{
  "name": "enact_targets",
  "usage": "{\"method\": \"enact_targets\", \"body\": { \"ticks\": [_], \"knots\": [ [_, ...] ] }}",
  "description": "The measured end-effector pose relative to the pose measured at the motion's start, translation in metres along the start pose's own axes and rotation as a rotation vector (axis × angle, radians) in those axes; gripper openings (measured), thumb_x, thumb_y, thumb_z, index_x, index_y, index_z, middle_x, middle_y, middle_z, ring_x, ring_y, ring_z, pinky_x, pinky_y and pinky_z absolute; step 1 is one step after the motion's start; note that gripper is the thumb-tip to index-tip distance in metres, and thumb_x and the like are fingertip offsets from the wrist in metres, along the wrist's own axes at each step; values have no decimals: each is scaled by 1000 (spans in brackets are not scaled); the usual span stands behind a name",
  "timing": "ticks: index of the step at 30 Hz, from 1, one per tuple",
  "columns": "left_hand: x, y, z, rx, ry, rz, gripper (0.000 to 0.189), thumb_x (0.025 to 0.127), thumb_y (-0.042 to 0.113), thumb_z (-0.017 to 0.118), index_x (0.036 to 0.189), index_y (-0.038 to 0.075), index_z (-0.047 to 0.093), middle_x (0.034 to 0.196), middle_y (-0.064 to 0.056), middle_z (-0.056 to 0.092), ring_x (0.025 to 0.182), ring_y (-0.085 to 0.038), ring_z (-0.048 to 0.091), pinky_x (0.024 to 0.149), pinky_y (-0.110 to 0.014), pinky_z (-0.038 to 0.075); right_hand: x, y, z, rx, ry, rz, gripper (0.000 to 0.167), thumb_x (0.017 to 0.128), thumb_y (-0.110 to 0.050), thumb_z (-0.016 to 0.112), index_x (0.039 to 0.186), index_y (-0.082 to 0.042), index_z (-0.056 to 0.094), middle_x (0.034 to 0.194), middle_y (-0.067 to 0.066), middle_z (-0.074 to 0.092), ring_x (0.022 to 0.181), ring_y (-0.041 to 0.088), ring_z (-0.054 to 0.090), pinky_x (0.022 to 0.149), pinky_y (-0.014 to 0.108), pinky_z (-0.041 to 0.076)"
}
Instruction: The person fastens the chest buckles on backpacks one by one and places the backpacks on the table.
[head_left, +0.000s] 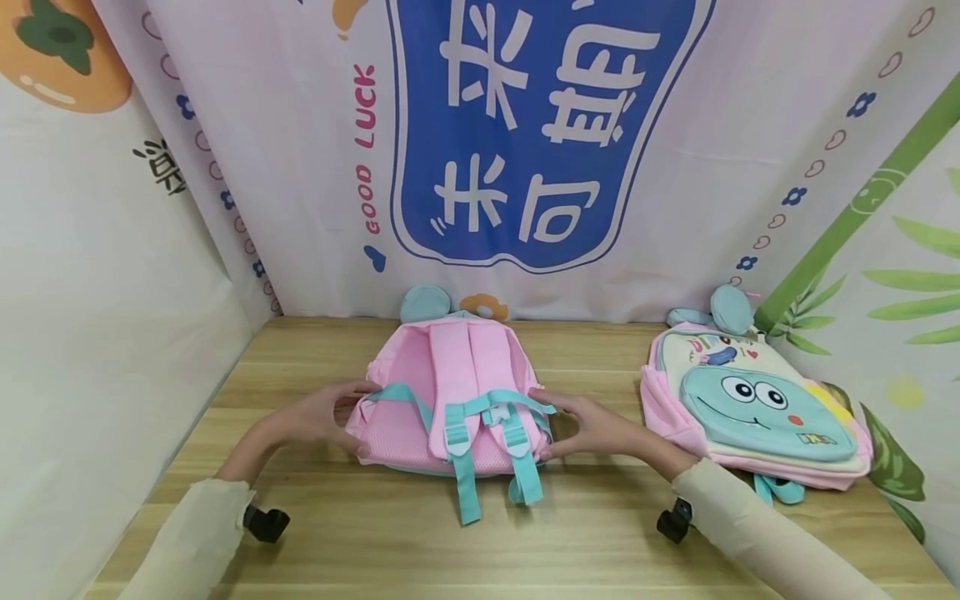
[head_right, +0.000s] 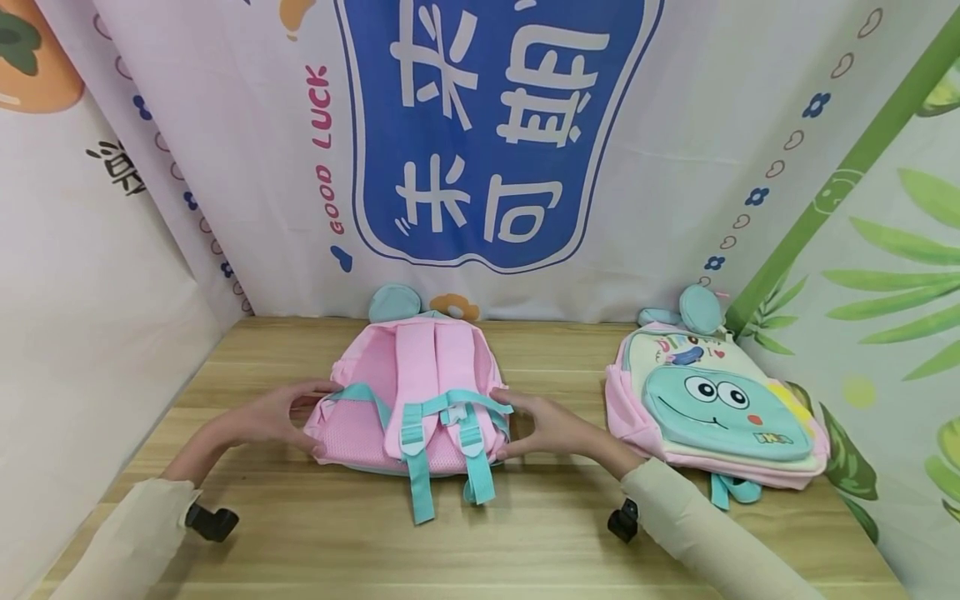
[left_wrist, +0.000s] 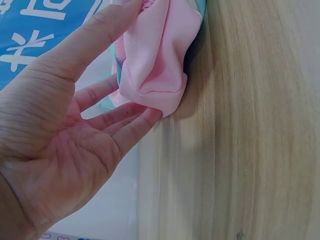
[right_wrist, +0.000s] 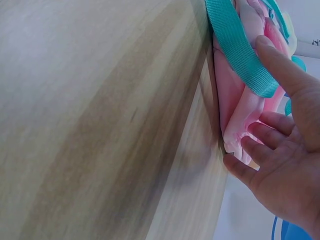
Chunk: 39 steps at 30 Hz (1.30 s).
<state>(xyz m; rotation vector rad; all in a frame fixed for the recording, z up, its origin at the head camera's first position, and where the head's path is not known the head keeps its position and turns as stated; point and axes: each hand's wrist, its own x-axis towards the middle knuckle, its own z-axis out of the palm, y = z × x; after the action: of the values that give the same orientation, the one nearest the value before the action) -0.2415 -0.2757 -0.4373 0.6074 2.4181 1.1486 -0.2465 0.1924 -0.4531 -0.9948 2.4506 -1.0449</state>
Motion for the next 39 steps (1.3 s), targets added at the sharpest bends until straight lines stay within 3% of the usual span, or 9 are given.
{"method": "enact_targets", "body": {
  "ticks": [12, 18, 21, 25, 28, 32, 39],
  "knots": [
    [0, 3, -8, 60, 1, 34, 89, 79, 27, 89, 149, -1, 43, 153, -27, 45, 141, -50, 42, 113, -64, 37, 1, -1, 0, -7, -3, 2, 96, 81, -41, 86, 157, -7, 37, 163, 9, 39, 152, 33, 33, 119, 57, 32],
    [11, 28, -11, 134, 67, 7, 82, 85, 40, 82, 149, 5, 45, 156, -24, 42, 141, -53, 40, 108, -64, 43, 1, -1, -1, -11, -12, 7, 96, 81, -41, 85, 157, -8, 37, 163, 10, 38, 152, 34, 32, 120, 57, 31],
    [22, 47, -9, 175, 97, 56, 77, 86, 42, 80, 147, 6, 50, 152, -21, 49, 138, -48, 47, 107, -61, 46, 2, -1, -2, -26, -10, 3, 96, 81, -43, 85, 157, -7, 38, 163, 10, 39, 152, 34, 33, 120, 57, 31],
    [39, 71, 1, 214, 112, 175, 68, 87, 37, 81, 141, 3, 57, 141, -18, 60, 129, -40, 57, 106, -57, 49, 3, -1, -2, -53, -4, -4, 97, 80, -46, 85, 156, -7, 40, 161, 10, 42, 150, 34, 37, 119, 57, 33],
    [53, 84, 13, 203, 99, 215, 62, 87, 35, 81, 136, 3, 61, 135, -16, 65, 126, -36, 60, 106, -56, 48, 3, -1, -2, -64, 1, -2, 97, 79, -48, 85, 156, -8, 41, 161, 10, 43, 149, 34, 38, 119, 58, 33],
    [69, 97, 30, 192, 86, 222, 57, 87, 36, 81, 131, 4, 65, 130, -13, 69, 123, -32, 62, 108, -55, 47, 2, -1, -2, -75, 8, -1, 97, 78, -48, 86, 155, -8, 42, 160, 10, 44, 149, 34, 39, 119, 57, 33],
    [85, 109, 49, 200, 130, 222, 48, 84, 31, 83, 124, 8, 70, 122, -6, 72, 116, -24, 64, 104, -46, 52, 3, -1, -3, -90, 12, -3, 96, 78, -49, 86, 154, -8, 43, 159, 10, 45, 148, 34, 41, 118, 57, 34]
  ]
}}
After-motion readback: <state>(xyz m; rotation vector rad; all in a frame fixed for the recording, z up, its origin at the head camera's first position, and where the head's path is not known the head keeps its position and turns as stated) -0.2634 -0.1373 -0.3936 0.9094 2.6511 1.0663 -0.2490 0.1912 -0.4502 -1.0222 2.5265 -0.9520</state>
